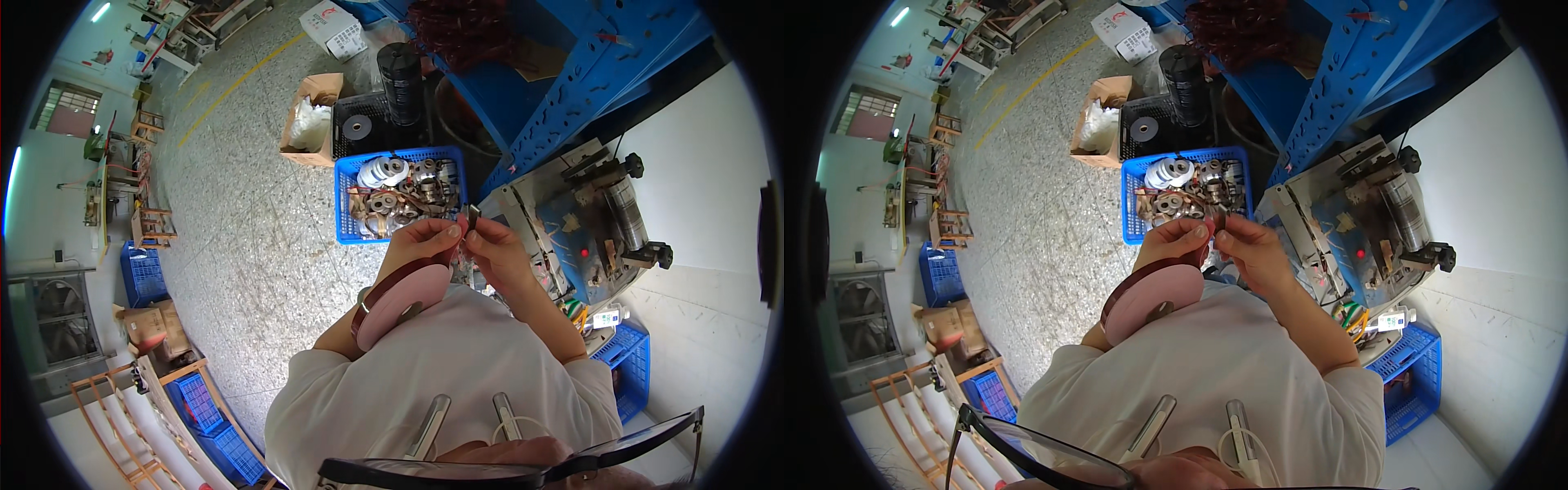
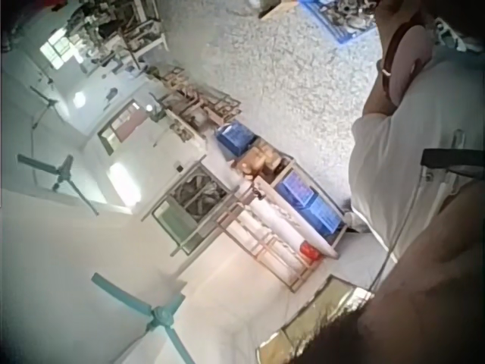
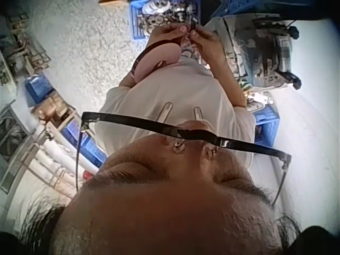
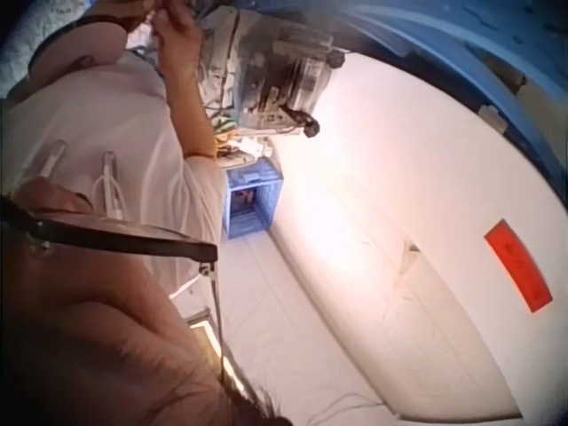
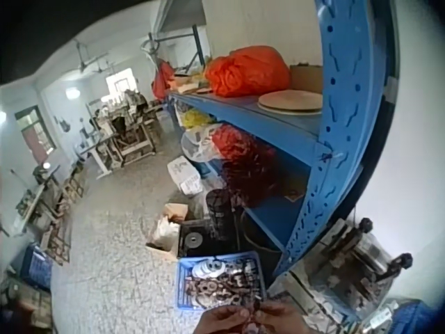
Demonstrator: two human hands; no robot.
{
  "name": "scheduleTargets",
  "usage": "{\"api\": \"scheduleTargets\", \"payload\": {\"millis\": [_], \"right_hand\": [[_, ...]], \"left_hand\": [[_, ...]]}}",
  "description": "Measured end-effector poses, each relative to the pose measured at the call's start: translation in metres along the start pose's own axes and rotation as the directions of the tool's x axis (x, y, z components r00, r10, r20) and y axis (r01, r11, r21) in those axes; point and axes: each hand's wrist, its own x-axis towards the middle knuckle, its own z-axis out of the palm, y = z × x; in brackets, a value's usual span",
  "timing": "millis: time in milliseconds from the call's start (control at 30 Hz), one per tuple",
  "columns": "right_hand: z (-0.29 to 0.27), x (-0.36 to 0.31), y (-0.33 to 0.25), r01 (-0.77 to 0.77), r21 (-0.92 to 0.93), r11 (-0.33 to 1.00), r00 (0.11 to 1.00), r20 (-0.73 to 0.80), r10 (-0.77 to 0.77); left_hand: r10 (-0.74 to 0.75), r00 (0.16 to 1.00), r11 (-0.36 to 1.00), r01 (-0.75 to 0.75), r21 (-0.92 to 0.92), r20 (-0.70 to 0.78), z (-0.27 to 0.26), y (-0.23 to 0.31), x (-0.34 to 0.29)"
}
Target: The person bundles strips of material by hand, takes a roll of tape from a shelf, and cuts pieces of tape using scissors.
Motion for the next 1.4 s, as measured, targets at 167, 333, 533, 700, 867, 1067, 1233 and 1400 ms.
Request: {"api": "scheduleTargets", "payload": {"millis": [167,333,533,700,867,1067,1233,1400], "right_hand": [[-0.01,0.0,0.013,-0.058,0.024,0.998,0.994,0.092,0.055],[-0.013,0.005,0.019,-0.089,0.082,0.993,0.979,0.191,0.072],[-0.013,0.004,0.018,-0.114,-0.183,0.977,0.986,0.1,0.134],[0.011,0.002,-0.053,0.004,-0.741,0.672,0.999,-0.028,-0.037],[0.014,0.012,-0.069,0.082,-0.7,0.709,0.992,-0.011,-0.126],[0.008,0.005,-0.061,0.129,-0.742,0.658,0.974,-0.031,-0.226],[0.01,0.001,-0.049,0.181,-0.719,0.671,0.935,-0.085,-0.343],[0.018,-0.003,-0.035,0.281,-0.691,0.666,0.877,-0.097,-0.471]], "left_hand": [[0.085,0.994,0.996,-0.083,-0.024,0.063,-0.007,-0.001,0.004],[0.355,0.934,0.908,-0.356,0.221,0.045,-0.005,-0.006,0.008],[0.189,0.979,0.948,-0.204,0.244,0.082,-0.011,-0.012,0.01],[0.13,0.984,0.97,-0.152,0.192,0.125,-0.009,-0.01,0.01],[-0.052,0.985,0.978,0.018,0.207,0.163,0.003,-0.005,0.006],[-0.184,0.955,0.975,0.146,0.168,0.234,0.002,-0.005,0.0],[-0.161,0.962,0.96,0.102,0.259,0.219,0.004,-0.002,-0.008],[-0.165,0.962,0.941,0.089,0.325,0.215,-0.001,-0.002,-0.01]]}}
